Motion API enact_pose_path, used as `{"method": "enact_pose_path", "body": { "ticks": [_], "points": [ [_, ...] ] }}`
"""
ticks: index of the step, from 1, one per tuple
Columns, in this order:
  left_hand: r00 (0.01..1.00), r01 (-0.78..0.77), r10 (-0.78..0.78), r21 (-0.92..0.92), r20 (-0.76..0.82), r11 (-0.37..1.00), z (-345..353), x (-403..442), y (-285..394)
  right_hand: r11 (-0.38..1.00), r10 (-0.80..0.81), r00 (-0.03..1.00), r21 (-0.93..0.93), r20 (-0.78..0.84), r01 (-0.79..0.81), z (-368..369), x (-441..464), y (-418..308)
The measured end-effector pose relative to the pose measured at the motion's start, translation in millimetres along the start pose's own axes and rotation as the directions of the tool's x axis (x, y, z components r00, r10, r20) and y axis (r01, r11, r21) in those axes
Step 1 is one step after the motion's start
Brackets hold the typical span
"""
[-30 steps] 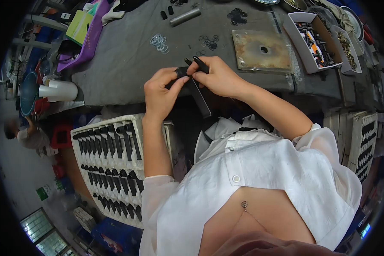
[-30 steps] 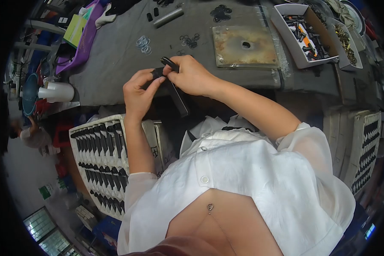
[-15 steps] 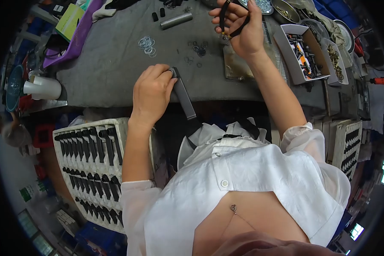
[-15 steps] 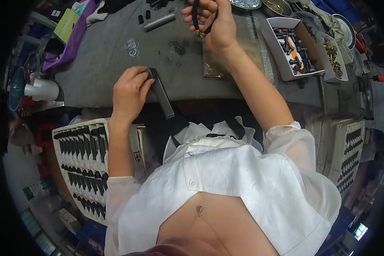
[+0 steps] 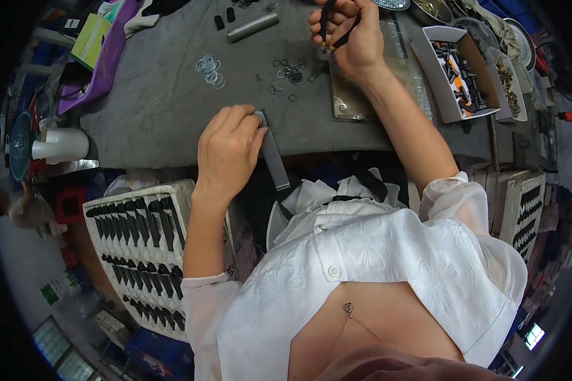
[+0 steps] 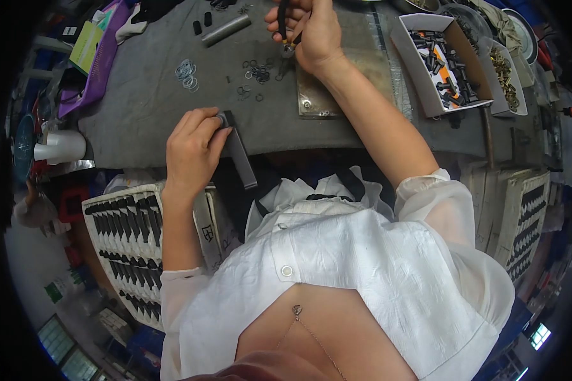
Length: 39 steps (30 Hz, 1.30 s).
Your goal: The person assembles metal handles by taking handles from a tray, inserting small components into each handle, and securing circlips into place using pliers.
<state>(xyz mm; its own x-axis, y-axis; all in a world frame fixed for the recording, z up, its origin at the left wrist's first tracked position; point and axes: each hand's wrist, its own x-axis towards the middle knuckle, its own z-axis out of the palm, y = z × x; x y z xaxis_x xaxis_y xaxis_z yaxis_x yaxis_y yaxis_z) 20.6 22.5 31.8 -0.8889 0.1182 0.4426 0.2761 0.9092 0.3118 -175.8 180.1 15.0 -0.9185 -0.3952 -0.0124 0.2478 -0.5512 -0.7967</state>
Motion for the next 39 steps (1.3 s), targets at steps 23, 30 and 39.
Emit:
{"method": "enact_pose_path", "body": {
  "ticks": [23, 30, 39],
  "points": [
    [0.922, 0.385, -0.359, -0.455, 0.147, 0.803, 17, -16, -14, 0.859, -0.085, 0.945, -0.457, 0.316, 0.23, 40, -93, -22],
    [0.915, 0.403, -0.37, -0.418, 0.161, 0.814, 23, -16, -16, 0.895, 0.074, 0.896, -0.426, 0.438, 0.135, 67, -103, -38],
    [0.904, 0.417, -0.402, -0.51, 0.146, 0.752, 34, -19, -24, 0.893, 0.133, 0.826, -0.428, 0.548, 0.14, 86, -109, -22]
  ]
}}
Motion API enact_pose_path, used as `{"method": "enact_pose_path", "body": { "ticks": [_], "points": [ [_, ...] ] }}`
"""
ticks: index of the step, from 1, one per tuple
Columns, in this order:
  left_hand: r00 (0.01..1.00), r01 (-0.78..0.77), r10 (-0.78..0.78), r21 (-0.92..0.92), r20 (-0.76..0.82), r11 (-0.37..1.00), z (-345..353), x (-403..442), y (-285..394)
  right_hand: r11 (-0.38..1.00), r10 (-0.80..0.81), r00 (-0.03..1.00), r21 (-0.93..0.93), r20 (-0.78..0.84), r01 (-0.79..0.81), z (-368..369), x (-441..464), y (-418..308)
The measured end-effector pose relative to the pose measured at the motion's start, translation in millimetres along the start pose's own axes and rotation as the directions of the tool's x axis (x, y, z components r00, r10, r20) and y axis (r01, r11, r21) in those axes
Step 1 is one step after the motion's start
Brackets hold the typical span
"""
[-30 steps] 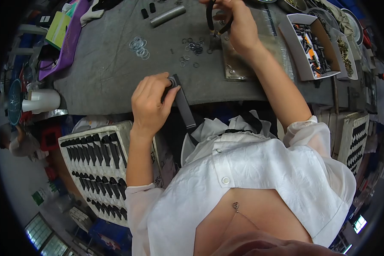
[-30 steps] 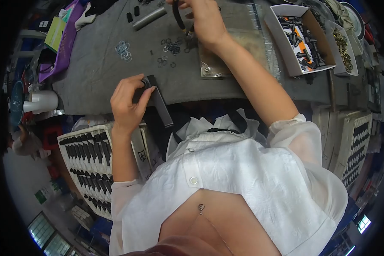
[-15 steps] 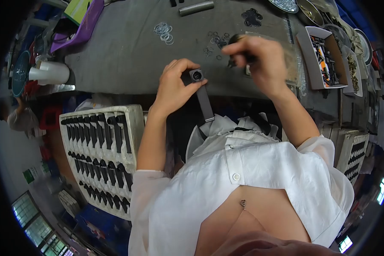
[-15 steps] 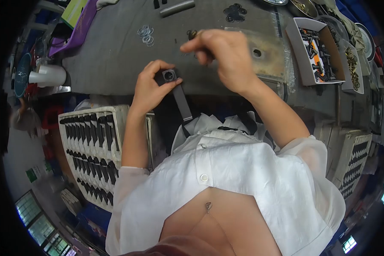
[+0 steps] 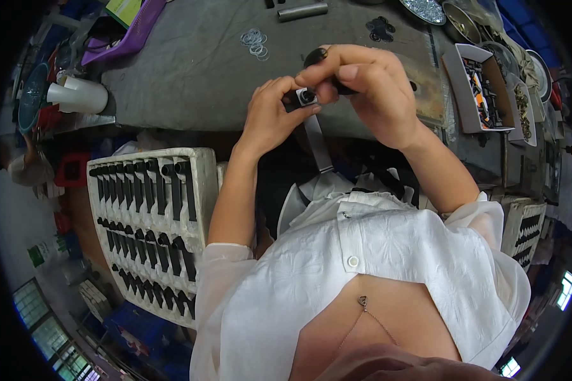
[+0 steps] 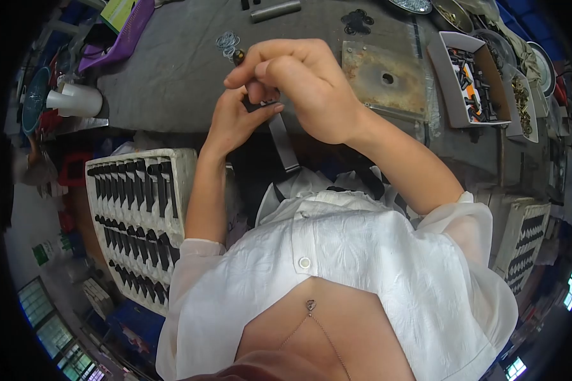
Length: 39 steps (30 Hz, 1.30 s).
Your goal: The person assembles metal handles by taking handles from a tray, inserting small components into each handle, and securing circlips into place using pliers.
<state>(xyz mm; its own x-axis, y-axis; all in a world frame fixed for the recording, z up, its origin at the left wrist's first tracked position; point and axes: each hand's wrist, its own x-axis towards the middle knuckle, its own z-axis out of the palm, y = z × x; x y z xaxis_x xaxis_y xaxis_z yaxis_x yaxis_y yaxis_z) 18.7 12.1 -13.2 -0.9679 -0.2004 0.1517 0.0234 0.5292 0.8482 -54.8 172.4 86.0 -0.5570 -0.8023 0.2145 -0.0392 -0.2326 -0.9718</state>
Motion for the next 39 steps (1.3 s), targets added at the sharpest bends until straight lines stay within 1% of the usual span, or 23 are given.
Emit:
{"method": "enact_pose_path", "body": {
  "ticks": [2, 3, 4, 5, 6, 7, 9, 10, 12, 14, 16, 19, 20, 21, 22, 25, 27, 29, 32, 34, 36, 37, 39],
  "points": [
    [1.0, 0.009, -0.009, -0.015, 0.011, 1.0, 2, 1, -4, 1.0, 0.018, 0.999, -0.006, 0.032, -0.017, 1, 0, 5],
    [1.0, 0.008, -0.007, -0.082, 0.016, 0.997, 3, 2, -6, 0.999, 0.033, 0.997, -0.014, 0.063, -0.032, 0, 0, 7],
    [1.0, 0.008, -0.005, -0.147, 0.021, 0.989, 4, 3, -7, 0.999, 0.035, 0.998, -0.011, 0.056, -0.034, -1, 1, 7],
    [1.0, 0.011, -0.007, -0.146, 0.028, 0.989, 4, 5, -8, 1.0, 0.016, 0.995, -0.025, 0.103, -0.013, -3, 3, 6],
    [0.999, -0.036, 0.038, -0.131, 0.015, 0.991, 3, 6, -7, 0.999, -0.002, 0.989, -0.035, 0.15, 0.008, -3, 4, 5],
    [0.996, -0.084, 0.085, -0.116, 0.002, 0.99, 2, 7, -6, 1.0, -0.001, 0.99, -0.03, 0.144, 0.005, -2, 4, 4],
    [0.998, -0.054, 0.055, -0.128, 0.008, 0.99, 1, 6, 1, 0.988, -0.048, 0.988, -0.139, 0.145, 0.068, 1, 4, 4],
    [1.0, -0.028, 0.029, -0.143, 0.005, 0.989, 0, 5, 2, 0.989, -0.047, 0.989, -0.135, 0.141, 0.066, 1, 4, 6],
    [1.0, -0.022, 0.023, -0.125, 0.006, 0.992, 1, 5, 0, 0.979, -0.1, 0.976, -0.158, 0.193, 0.131, -1, 5, 11],
    [1.0, -0.016, 0.017, -0.107, 0.003, 0.994, 2, 5, 0, 0.98, -0.068, 0.976, -0.17, 0.206, 0.105, -4, 3, 8],
    [0.999, -0.044, 0.039, -0.158, -0.033, 0.986, 4, 4, 2, 0.98, -0.038, 0.975, -0.184, 0.22, 0.08, -6, 2, 7],
    [0.999, 0.004, -0.01, -0.147, -0.042, 0.989, 3, 4, 8, 0.984, -0.036, 0.983, -0.164, 0.182, 0.067, -7, 0, 8],
    [0.999, 0.0, -0.005, -0.144, -0.04, 0.99, 3, 4, 9, 0.993, -0.027, 0.99, -0.112, 0.136, 0.043, -6, -2, 8],
    [0.999, -0.003, 0.001, -0.064, -0.035, 0.998, 3, 3, 11, 0.998, -0.016, 0.996, -0.059, 0.091, 0.022, -5, -4, 9],
    [0.999, -0.006, 0.006, 0.016, -0.032, 1.0, 2, 3, 11, 0.998, -0.02, 0.996, -0.061, 0.091, 0.026, -6, -5, 9],
    [0.997, -0.019, 0.019, 0.006, -0.08, 1.0, 9, 2, 3, 0.998, -0.042, 0.997, -0.05, 0.06, 0.045, -4, -7, 13],
    [0.996, -0.001, 0.003, 0.029, -0.09, 1.0, 10, 0, 3, 0.996, -0.062, 0.996, 0.053, -0.068, 0.066, 0, -7, 16],
    [0.995, 0.016, -0.011, 0.05, -0.1, 0.999, 10, -1, 2, 0.997, -0.067, 0.997, 0.029, -0.039, 0.068, -2, -5, 16],
    [0.997, 0.054, -0.051, 0.055, -0.059, 0.997, 8, -1, 4, 0.997, -0.077, 0.997, -0.026, 0.01, 0.077, -4, -2, 13],
    [0.995, 0.063, -0.062, 0.011, -0.079, 0.998, 8, -2, 10, 0.995, -0.082, 0.996, -0.06, 0.034, 0.084, -3, -2, 11],
    [0.994, 0.029, -0.026, 0.037, -0.103, 0.999, 11, -3, 7, 1.0, 0.023, 1.0, -0.01, -0.018, -0.023, 0, -5, 8],
    [0.992, 0.0, 0.007, 0.063, -0.123, 0.998, 11, -3, 5, 1.0, 0.019, 1.0, -0.013, -0.013, -0.019, 1, -6, 6],
    [0.99, -0.007, 0.019, 0.087, -0.143, 0.996, 13, -7, 7, 0.998, 0.048, 0.997, 0.042, -0.061, -0.046, 2, -10, 4]
  ]
}}
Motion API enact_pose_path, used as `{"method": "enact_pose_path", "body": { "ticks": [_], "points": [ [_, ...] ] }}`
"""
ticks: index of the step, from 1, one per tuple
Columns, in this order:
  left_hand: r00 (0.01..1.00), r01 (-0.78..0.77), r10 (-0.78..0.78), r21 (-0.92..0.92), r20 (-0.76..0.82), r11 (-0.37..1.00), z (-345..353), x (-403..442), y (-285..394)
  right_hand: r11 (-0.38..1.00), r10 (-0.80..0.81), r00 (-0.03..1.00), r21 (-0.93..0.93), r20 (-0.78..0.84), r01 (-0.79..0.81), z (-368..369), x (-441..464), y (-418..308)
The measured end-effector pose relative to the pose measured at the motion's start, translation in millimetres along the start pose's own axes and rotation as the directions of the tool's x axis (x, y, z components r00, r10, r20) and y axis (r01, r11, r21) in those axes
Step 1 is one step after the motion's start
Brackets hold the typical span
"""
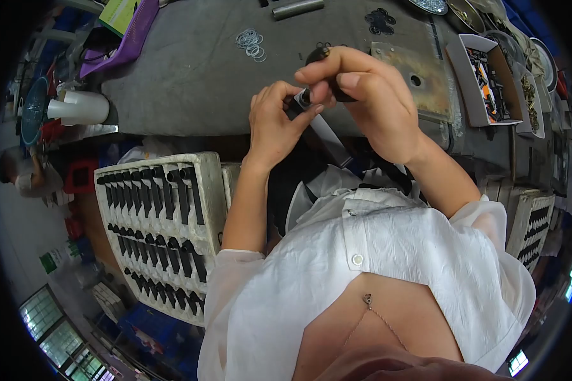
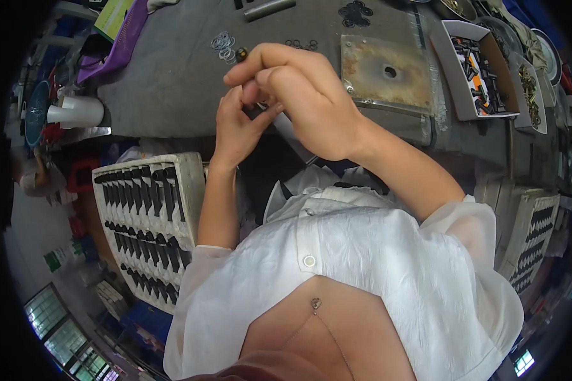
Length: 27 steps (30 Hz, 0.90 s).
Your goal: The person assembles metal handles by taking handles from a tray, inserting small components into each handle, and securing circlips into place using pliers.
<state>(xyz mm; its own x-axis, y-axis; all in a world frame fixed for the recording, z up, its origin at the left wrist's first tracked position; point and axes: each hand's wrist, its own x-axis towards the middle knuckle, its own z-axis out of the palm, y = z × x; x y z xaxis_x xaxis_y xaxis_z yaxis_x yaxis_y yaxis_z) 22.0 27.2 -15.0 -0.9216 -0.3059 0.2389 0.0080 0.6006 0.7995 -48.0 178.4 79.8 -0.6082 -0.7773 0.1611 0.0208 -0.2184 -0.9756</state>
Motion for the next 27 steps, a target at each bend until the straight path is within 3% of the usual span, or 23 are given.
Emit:
{"method": "enact_pose_path", "body": {
  "ticks": [5, 8, 12, 14, 17, 22, 27],
  "points": [
    [1.0, 0.019, -0.02, -0.037, -0.02, 0.999, -2, -3, -6, 0.999, 0.01, 0.997, -0.05, 0.082, -0.006, -2, 5, -2],
    [0.993, 0.104, -0.089, -0.244, 0.075, 0.964, -6, -1, -9, 0.994, 0.02, 0.988, -0.107, 0.154, -0.003, 2, 8, -5],
    [0.991, 0.12, -0.1, -0.272, 0.086, 0.955, -10, 0, -2, 0.989, 0.009, 0.973, -0.148, 0.229, 0.025, 3, 11, -5],
    [0.996, 0.081, -0.074, -0.174, 0.045, 0.981, -6, -2, -8, 0.986, 0.001, 0.971, -0.162, 0.237, 0.038, 3, 10, -6],
    [1.0, 0.021, -0.023, -0.151, -0.012, 0.988, -1, -4, -10, 0.99, -0.006, 0.981, -0.138, 0.195, 0.033, 8, 7, -4],
    [0.999, 0.018, -0.021, -0.059, -0.049, 0.998, 1, -5, 0, 0.999, 0.004, 0.998, 0.036, -0.063, -0.002, 12, -3, 6],
    [0.998, -0.024, 0.024, 0.005, -0.05, 1.0, -1, -9, 3, 0.999, -0.033, 0.998, 0.015, -0.053, 0.034, 9, -7, 5]
  ]
}}
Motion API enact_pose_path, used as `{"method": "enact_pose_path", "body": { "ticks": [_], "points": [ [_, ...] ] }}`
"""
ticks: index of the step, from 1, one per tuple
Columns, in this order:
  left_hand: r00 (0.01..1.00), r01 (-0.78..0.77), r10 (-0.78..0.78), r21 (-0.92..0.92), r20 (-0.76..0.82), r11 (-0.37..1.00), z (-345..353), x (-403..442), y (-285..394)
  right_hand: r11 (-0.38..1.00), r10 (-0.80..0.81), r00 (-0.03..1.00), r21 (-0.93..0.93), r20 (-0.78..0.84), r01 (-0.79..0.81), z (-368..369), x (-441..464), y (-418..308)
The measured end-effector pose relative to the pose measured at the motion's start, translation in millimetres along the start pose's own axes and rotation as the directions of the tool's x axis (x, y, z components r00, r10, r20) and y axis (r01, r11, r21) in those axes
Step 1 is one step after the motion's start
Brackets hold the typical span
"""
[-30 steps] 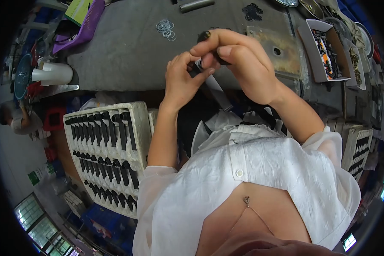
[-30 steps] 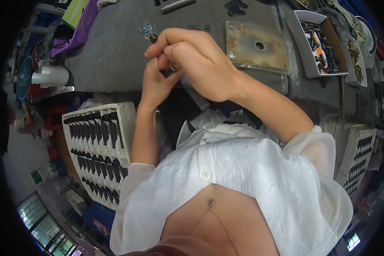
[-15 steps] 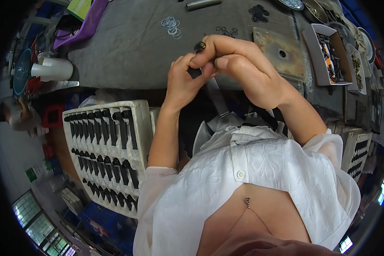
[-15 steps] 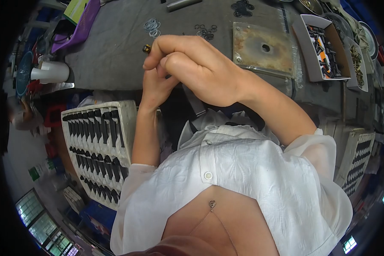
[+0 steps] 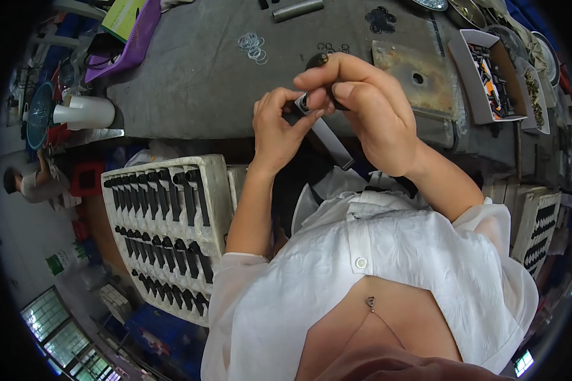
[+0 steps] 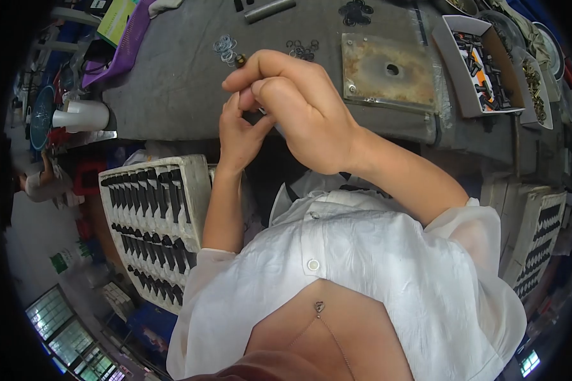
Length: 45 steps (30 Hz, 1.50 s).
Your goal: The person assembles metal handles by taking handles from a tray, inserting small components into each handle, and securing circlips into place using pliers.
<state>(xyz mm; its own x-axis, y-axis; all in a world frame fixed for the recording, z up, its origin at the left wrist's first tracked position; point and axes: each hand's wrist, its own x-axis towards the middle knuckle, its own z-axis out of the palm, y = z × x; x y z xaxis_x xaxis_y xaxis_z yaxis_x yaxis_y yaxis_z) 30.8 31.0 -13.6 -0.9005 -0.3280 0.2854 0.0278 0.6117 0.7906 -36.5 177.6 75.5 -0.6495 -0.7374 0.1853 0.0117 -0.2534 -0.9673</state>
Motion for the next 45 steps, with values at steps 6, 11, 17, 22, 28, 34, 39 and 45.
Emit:
{"method": "enact_pose_path", "body": {
  "ticks": [6, 11, 17, 22, 28, 34, 39, 45],
  "points": [
    [0.997, 0.078, -0.071, -0.269, 0.036, 0.96, -8, 3, -21, 0.974, -0.096, 0.956, -0.172, 0.279, 0.148, -1, 13, -2],
    [0.987, -0.078, 0.102, -0.181, 0.126, 0.98, -22, 8, -14, 0.817, -0.26, 0.833, -0.348, 0.488, 0.459, 5, 18, -2],
    [0.957, 0.143, -0.088, -0.184, 0.275, 0.972, -22, 12, -15, 0.918, -0.24, 0.832, -0.162, 0.5, 0.362, -11, 22, 5],
    [0.956, 0.099, -0.037, -0.2, 0.292, 0.975, -26, 14, -13, 0.846, -0.409, 0.792, -0.138, 0.453, 0.515, -6, 13, 14],
    [0.918, 0.17, -0.123, -0.094, 0.378, 0.981, -20, 12, -14, 0.99, -0.063, 0.97, -0.106, 0.236, 0.09, -12, 9, -6],
    [0.989, 0.125, -0.113, -0.118, 0.099, 0.985, 0, -3, -12, 0.977, -0.113, 0.988, -0.168, 0.102, 0.129, -7, 1, -4],
    [0.952, 0.109, -0.049, -0.183, 0.303, 0.977, -25, 13, -12, 0.915, -0.286, 0.839, -0.128, 0.463, 0.382, -11, 13, 2],
    [0.893, 0.27, -0.044, -0.455, 0.448, 0.848, -23, 18, -18, 0.713, -0.535, 0.713, -0.212, 0.453, 0.669, 14, 26, 26]
  ]
}}
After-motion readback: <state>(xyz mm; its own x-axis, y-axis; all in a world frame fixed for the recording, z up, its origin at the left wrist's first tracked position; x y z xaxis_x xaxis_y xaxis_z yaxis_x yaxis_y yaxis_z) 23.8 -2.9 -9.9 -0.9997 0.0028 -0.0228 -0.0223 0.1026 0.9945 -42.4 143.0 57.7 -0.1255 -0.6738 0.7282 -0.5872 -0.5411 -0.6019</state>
